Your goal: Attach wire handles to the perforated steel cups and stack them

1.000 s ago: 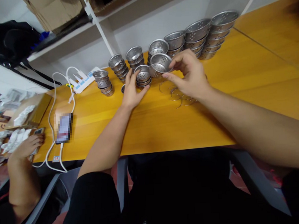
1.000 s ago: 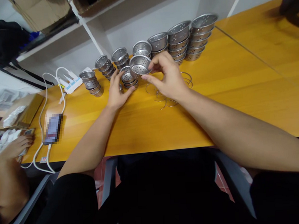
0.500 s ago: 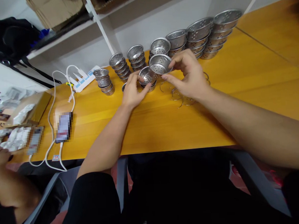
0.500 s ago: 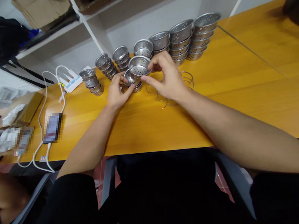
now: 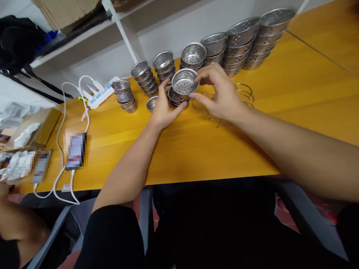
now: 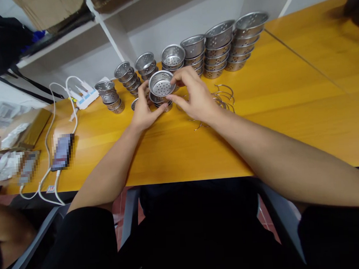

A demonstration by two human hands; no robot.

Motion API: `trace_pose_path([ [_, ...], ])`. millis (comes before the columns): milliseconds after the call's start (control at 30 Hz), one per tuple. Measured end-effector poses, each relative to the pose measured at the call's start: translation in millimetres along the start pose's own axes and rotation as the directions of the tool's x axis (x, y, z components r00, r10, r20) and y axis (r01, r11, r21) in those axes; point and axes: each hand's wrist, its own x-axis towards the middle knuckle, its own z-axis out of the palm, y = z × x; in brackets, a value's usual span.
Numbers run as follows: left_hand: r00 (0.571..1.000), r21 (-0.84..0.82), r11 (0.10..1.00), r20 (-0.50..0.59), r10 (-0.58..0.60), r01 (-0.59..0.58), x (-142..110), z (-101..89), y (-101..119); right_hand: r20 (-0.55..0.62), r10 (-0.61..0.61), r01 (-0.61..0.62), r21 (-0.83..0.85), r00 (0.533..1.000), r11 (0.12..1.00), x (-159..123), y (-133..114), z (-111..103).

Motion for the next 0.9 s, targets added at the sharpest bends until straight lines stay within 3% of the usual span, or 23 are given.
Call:
trace_pose_path([
  [267,0.998,0.01,1.0,0.058,-0.013,0.012,-3,-3.1,21,0.01,-0.042,0.042,-0.034,0.999,0.999,-1,0,1],
  [533,0.995,-0.029,0.998,0.091,-0.048,0.051,-7,6.5,11,0.063,-0.001,0.001,0.004,0.998,1.0,-5,7,2],
  [700,0.998,0.002,0.998,0.027,-0.06,0.06,-5,10.1,21,0.065,0.004,-0.007,0.035,0.998,0.999,-5,14,4],
  [900,0.994,-0.051,0.994,0.066,-0.092,0.096,-4,7.1,23,0.069,-0.01,0.009,0.013,0.998,1.0,-3,10,3],
])
